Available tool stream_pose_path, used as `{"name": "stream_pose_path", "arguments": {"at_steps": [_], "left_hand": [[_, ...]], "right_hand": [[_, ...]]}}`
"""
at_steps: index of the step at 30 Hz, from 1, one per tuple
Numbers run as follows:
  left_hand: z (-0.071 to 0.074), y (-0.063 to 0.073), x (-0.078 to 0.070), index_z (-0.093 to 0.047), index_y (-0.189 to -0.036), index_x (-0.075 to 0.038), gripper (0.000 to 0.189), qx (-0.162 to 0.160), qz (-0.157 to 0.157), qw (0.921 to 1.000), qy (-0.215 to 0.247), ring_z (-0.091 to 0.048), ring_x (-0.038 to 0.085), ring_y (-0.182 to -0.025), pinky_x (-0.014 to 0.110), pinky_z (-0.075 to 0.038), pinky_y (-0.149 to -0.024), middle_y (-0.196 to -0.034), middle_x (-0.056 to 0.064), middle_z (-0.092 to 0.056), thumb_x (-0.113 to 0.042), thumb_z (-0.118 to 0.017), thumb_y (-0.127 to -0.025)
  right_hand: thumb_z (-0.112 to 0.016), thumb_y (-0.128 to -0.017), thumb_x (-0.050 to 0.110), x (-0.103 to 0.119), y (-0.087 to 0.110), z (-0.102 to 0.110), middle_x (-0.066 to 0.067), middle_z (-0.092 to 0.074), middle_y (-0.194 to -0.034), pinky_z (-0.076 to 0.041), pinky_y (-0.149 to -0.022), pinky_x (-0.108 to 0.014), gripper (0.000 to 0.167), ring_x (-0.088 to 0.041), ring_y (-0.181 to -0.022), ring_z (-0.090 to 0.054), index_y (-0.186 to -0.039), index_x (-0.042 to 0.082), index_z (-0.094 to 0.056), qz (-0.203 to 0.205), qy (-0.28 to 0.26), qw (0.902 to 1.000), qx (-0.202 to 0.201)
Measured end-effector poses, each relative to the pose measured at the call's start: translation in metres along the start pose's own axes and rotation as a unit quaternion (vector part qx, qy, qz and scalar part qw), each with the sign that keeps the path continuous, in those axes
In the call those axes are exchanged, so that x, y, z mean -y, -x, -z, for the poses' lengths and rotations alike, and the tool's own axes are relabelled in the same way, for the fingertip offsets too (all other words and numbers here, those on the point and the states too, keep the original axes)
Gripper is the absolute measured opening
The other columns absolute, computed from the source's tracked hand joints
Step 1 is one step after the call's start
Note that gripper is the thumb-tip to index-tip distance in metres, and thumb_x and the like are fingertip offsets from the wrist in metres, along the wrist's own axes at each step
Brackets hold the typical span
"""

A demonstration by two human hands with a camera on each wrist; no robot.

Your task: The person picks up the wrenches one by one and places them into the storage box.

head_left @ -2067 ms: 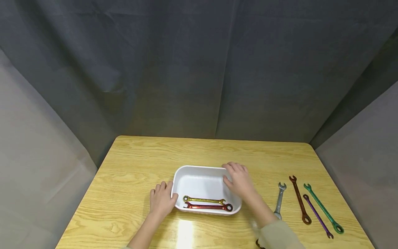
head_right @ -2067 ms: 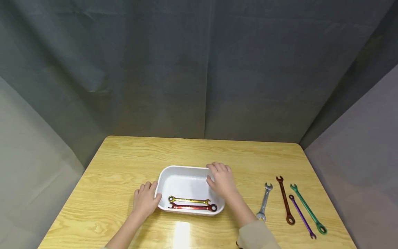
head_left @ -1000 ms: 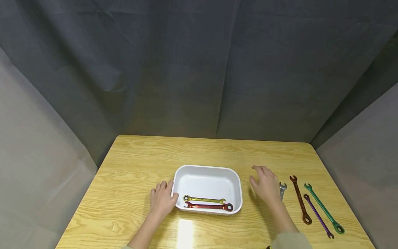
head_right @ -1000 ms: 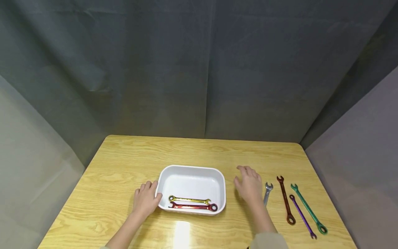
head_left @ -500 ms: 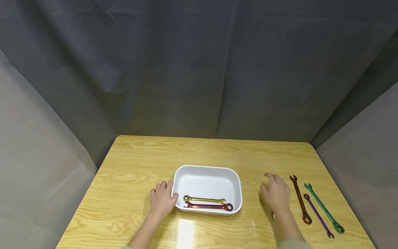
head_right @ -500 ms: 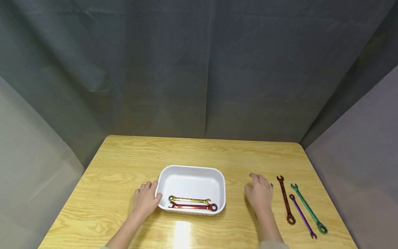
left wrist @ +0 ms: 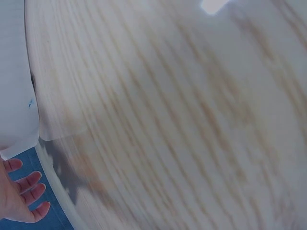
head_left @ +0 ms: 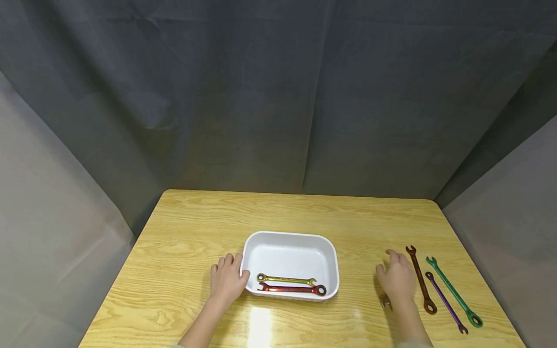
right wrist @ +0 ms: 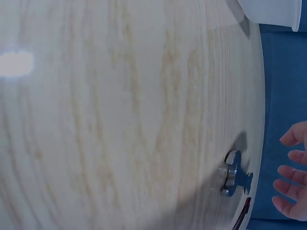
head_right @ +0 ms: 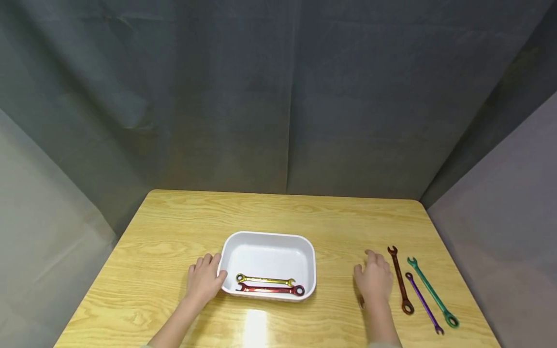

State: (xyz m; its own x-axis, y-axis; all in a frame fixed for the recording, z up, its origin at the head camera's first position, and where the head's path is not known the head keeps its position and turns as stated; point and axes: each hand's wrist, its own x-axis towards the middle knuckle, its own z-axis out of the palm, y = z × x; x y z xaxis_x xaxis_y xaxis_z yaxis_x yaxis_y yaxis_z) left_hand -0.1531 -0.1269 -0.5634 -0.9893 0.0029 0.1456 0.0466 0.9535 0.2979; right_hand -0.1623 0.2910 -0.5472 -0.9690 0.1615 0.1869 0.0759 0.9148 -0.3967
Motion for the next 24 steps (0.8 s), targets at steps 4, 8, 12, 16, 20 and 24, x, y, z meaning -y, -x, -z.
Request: {"name": "stream_pose_path", "arguments": {"at_steps": [4,8,12,16,20,24], "left_hand": [[-0.001,0.0,0.0,-0.053,-0.12,-0.012,0.045,0.001,0.001,1.0,0.0,-0.046,0.027,-0.09,0.043,-0.034,-0.075,-0.1,0.01,-0.053,-0.034,-0.052,-0.081],[-0.001,0.0,0.0,-0.053,-0.121,-0.012,0.046,0.001,0.002,1.0,0.001,-0.046,0.027,-0.09,0.043,-0.034,-0.075,-0.1,0.01,-0.053,-0.034,-0.051,-0.081],[-0.001,0.0,-0.001,-0.053,-0.123,-0.013,0.047,0.002,0.002,1.0,0.002,-0.046,0.027,-0.091,0.043,-0.034,-0.075,-0.102,0.01,-0.053,-0.034,-0.051,-0.081],[0.0,0.0,-0.001,-0.052,-0.124,-0.013,0.047,0.004,0.003,1.0,0.004,-0.046,0.027,-0.092,0.044,-0.034,-0.076,-0.103,0.01,-0.053,-0.034,-0.051,-0.082],[0.0,0.0,-0.001,-0.053,-0.123,-0.013,0.047,0.003,0.004,1.0,0.005,-0.046,0.027,-0.092,0.044,-0.034,-0.076,-0.103,0.011,-0.053,-0.034,-0.051,-0.081],[0.0,-0.001,-0.001,-0.053,-0.122,-0.013,0.046,0.004,0.005,1.0,0.005,-0.046,0.027,-0.092,0.044,-0.034,-0.076,-0.102,0.01,-0.053,-0.034,-0.051,-0.081]], "right_hand": [[-0.056,-0.083,0.018,-0.005,0.002,-0.002,-0.034,-0.044,-0.116,-0.037,-0.081,-0.06,0.051,-0.05,-0.101,-0.045,-0.124,-0.008,-0.043,-0.017,0.004,0.9998,0.012],[-0.056,-0.083,0.018,-0.01,0.004,-0.005,-0.035,-0.041,-0.118,-0.036,-0.083,-0.059,0.055,-0.051,-0.103,-0.043,-0.126,-0.011,-0.04,-0.029,0.005,0.9992,0.026],[-0.057,-0.083,0.02,-0.013,0.005,-0.007,-0.037,-0.037,-0.121,-0.036,-0.083,-0.06,0.058,-0.052,-0.106,-0.04,-0.127,-0.012,-0.037,-0.047,0.008,0.9978,0.046],[-0.057,-0.082,0.02,-0.014,0.008,-0.008,-0.038,-0.039,-0.115,-0.035,-0.082,-0.059,0.06,-0.053,-0.103,-0.039,-0.127,-0.015,-0.035,-0.078,-0.003,0.9958,0.048],[-0.057,-0.081,0.019,-0.014,0.009,-0.009,-0.037,-0.041,-0.105,-0.035,-0.081,-0.058,0.061,-0.053,-0.099,-0.04,-0.123,-0.019,-0.034,-0.101,-0.017,0.994,0.04],[-0.055,-0.082,0.018,-0.015,0.01,-0.01,-0.037,-0.038,-0.106,-0.036,-0.079,-0.058,0.059,-0.053,-0.1,-0.037,-0.121,-0.021,-0.033,-0.114,-0.031,0.9918,0.05]]}}
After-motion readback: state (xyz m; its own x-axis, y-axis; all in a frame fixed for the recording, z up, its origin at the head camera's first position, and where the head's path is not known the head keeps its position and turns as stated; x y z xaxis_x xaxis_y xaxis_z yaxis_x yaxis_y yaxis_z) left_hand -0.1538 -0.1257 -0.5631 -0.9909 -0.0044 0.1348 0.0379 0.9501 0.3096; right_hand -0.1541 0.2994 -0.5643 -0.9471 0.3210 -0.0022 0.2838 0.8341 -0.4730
